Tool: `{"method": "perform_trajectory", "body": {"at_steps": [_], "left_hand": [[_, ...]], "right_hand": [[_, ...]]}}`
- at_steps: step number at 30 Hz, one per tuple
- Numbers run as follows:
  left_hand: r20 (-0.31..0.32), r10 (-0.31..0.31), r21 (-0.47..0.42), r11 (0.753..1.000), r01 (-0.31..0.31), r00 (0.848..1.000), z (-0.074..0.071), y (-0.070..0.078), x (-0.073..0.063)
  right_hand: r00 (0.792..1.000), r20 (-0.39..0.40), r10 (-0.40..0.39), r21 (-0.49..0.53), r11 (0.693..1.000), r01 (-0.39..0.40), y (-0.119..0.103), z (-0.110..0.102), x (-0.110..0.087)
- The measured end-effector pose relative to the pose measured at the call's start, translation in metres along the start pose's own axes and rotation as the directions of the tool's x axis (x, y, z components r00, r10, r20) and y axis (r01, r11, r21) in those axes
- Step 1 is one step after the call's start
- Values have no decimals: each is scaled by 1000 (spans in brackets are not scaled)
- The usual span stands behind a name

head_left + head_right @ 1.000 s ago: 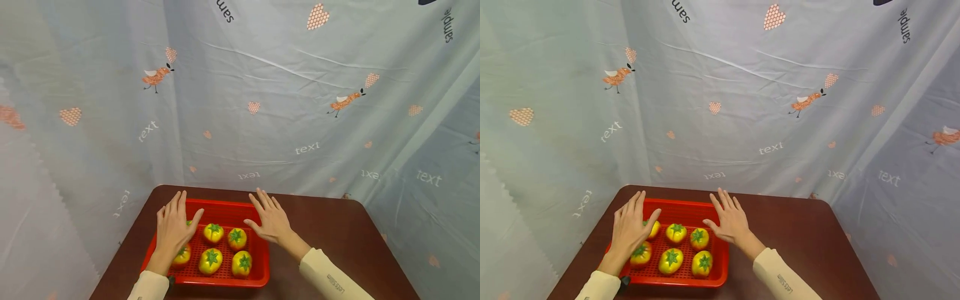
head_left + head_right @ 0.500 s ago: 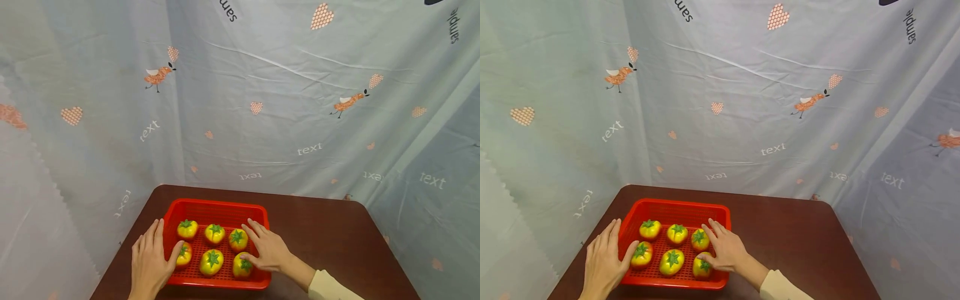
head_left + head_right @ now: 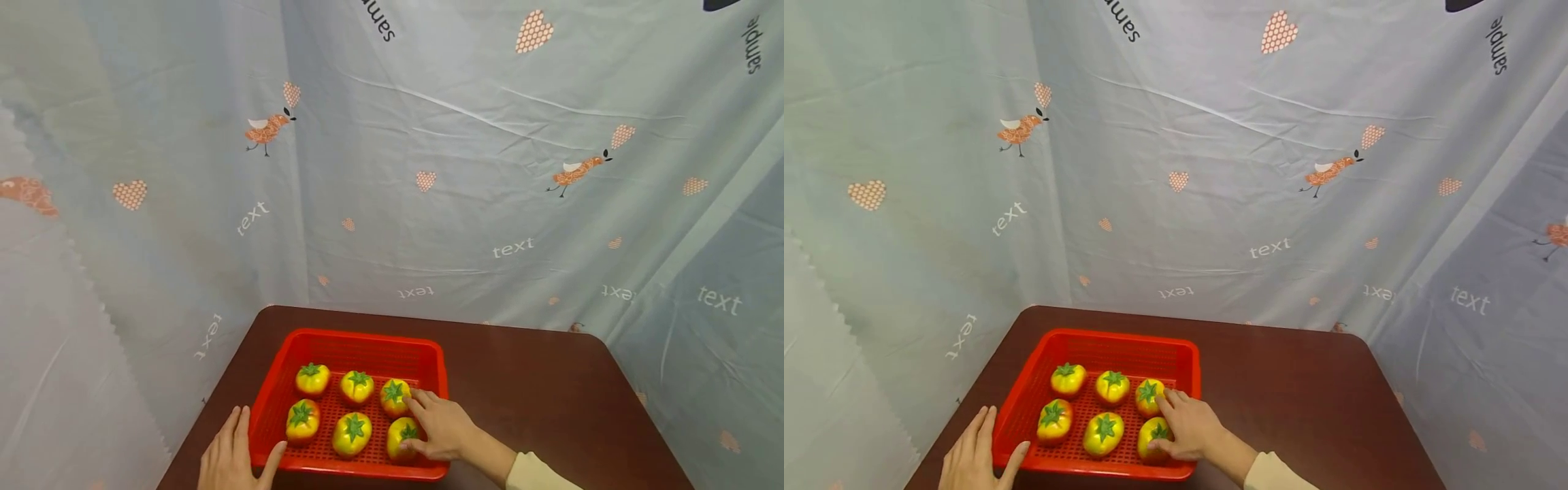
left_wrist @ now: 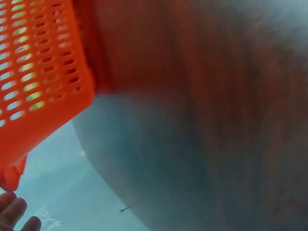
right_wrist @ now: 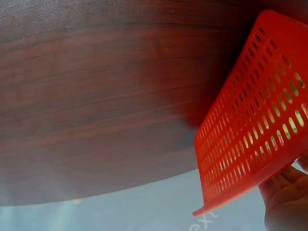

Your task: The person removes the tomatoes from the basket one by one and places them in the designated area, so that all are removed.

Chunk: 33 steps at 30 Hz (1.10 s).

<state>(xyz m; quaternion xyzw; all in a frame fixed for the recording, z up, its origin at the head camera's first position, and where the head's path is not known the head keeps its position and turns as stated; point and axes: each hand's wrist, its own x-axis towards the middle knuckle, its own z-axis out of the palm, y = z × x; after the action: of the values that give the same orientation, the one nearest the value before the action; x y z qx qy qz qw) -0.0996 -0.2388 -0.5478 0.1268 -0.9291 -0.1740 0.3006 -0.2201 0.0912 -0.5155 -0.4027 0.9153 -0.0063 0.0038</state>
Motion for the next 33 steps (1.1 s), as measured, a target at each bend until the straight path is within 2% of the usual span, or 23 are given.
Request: {"method": "perform_trajectory", "body": {"at_steps": [4, 9, 14, 21, 27, 33], "left_hand": [[8, -13, -6, 1000, 13, 1000, 9, -2, -10], [51, -47, -15, 999, 48, 998, 15, -1, -19], [67, -70, -31, 997, 72, 995, 17, 0, -22], [56, -36, -79, 996, 41, 998, 20, -5, -21], [-4, 13, -126, 992, -13, 1000, 23, -10, -21], [8, -2, -130, 992, 3, 1000, 23, -8, -21]], "right_hand": [[1000, 21, -9, -8, 1000, 9, -2, 1, 1], [997, 65, -32, -19, 999, 34, -7, 1, 2], [993, 94, -71, -67, 995, 78, -10, 3, 3], [989, 130, -76, -101, 991, 90, -13, 4, 7], [988, 137, -79, -112, 989, 94, -19, 5, 11], [987, 139, -80, -85, 992, 93, -20, 9, 13]]}}
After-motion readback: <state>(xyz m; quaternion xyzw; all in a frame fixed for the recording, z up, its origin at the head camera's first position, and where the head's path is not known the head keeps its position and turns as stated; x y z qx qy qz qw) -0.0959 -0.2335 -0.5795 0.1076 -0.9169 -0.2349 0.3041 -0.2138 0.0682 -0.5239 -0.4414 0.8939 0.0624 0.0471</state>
